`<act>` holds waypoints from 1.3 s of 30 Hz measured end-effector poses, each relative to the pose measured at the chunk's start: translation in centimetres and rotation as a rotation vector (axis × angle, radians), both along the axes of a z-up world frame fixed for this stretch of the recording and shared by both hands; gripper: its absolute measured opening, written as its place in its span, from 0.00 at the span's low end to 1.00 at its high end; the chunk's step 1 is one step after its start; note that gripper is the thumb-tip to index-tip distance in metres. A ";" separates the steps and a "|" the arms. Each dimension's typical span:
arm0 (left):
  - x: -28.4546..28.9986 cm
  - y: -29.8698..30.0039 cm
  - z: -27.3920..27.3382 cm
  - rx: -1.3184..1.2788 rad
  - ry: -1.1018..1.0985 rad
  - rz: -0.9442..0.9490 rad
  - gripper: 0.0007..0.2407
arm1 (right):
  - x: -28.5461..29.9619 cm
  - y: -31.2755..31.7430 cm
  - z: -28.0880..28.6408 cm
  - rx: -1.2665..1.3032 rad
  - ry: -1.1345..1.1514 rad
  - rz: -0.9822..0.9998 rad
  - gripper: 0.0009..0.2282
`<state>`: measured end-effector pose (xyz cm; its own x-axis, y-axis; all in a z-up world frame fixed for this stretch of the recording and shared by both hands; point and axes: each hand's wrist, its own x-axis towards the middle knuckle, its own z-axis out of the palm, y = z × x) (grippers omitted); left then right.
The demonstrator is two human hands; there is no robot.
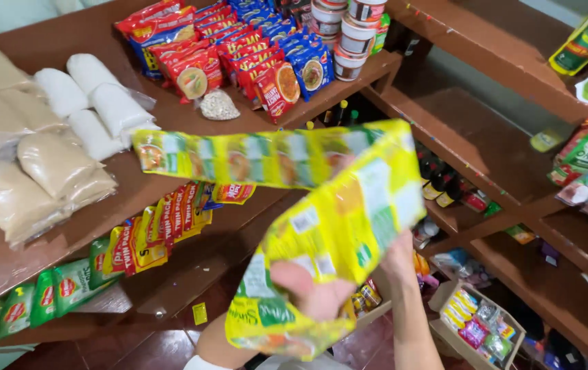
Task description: The recorder is seen organizing and stocking various food products and bottles on store shelves.
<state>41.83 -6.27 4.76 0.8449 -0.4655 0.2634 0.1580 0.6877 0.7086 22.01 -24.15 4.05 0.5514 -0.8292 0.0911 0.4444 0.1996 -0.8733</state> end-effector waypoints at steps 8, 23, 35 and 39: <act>-1.8 -0.3 -9.8 0.213 -0.258 0.022 0.35 | -4.9 -0.4 -4.7 -0.145 0.272 -0.041 0.11; -9.0 -2.6 -21.6 0.527 -0.778 -0.170 0.37 | -15.1 -4.1 -3.4 -0.382 0.697 -0.211 0.05; -8.3 -3.5 -20.4 1.510 -0.788 -0.861 0.52 | -10.8 -3.5 13.4 -0.462 0.131 -0.012 0.10; -6.0 -3.6 -13.7 0.779 -0.585 -0.919 0.49 | -7.0 -2.0 12.9 -0.981 0.655 0.376 0.08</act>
<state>35.80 -9.88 -8.97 0.0008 -0.9933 -0.1157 -0.1172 -0.1150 0.9864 14.99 -26.17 16.99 0.9163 -0.3460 0.2015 -0.0757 -0.6438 -0.7614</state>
